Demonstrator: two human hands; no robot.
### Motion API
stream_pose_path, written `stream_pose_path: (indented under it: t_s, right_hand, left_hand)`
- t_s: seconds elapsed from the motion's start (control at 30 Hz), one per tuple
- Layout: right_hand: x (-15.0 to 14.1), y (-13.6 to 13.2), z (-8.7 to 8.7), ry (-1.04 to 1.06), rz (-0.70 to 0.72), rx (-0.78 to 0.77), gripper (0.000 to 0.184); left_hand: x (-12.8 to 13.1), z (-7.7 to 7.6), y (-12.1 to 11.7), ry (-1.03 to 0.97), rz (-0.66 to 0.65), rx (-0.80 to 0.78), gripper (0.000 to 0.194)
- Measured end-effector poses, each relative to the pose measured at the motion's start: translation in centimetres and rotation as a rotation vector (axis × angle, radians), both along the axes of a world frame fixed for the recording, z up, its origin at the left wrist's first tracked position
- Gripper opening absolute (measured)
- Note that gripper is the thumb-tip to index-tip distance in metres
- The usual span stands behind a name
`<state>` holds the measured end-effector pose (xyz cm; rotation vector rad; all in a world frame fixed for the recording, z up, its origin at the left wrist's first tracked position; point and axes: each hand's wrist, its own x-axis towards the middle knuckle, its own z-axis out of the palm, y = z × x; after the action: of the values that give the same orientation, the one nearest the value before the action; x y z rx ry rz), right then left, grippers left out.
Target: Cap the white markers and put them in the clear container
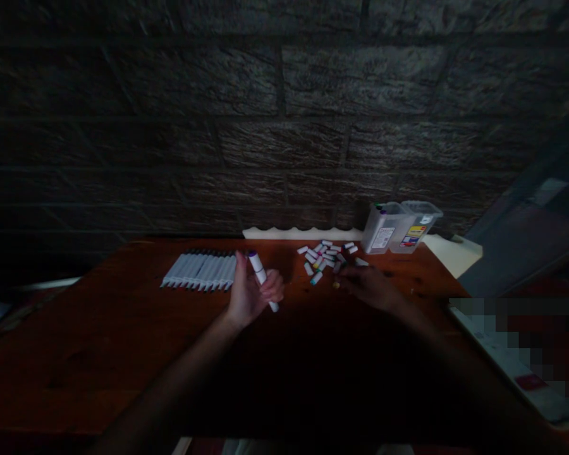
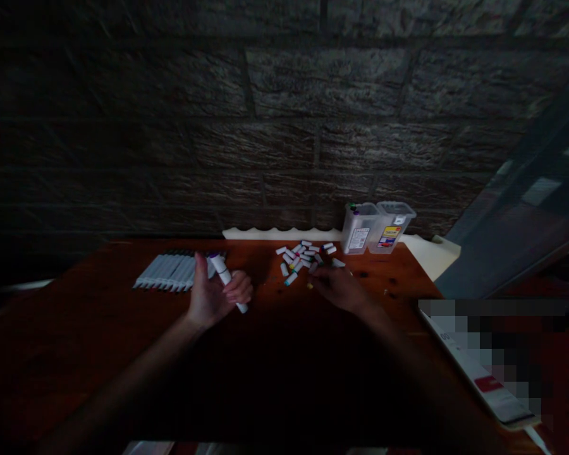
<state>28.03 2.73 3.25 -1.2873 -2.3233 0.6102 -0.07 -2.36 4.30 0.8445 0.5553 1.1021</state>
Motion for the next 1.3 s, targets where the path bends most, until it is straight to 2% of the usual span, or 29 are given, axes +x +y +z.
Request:
stream_pose_path:
  t_s: [0.17, 0.4, 0.63, 0.77, 0.97, 1.3]
  right_hand:
    - [-0.2, 0.6, -1.1, 0.032, -0.031, 0.118, 0.022]
    - [-0.2, 0.4, -0.7, 0.046, -0.054, 0.104, 0.023]
    - [-0.4, 0.2, -0.5, 0.046, -0.067, 0.125, 0.025]
    - [-0.4, 0.1, -0.4, 0.041, -0.081, 0.132, 0.024]
    - [-0.4, 0.1, -0.4, 0.038, -0.078, 0.152, 0.023]
    - [-0.6, 0.1, -0.7, 0.048, -0.079, 0.166, 0.022]
  left_hand:
    - [-0.1, 0.2, -0.2, 0.023, 0.006, -0.011, 0.075]
    - [0.2, 0.4, -0.1, 0.065, 0.025, 0.048, 0.078]
    - [0.0, 1.0, -0.3, 0.062, 0.128, 0.002, 0.082]
    - [0.1, 0.8, -0.3, 0.077, 0.164, 0.046, 0.081]
    - [0.6, 0.7, -0.4, 0.132, 0.148, 0.099, 0.075]
    - [0.4, 0.4, -0.1, 0.062, 0.167, 0.023, 0.071]
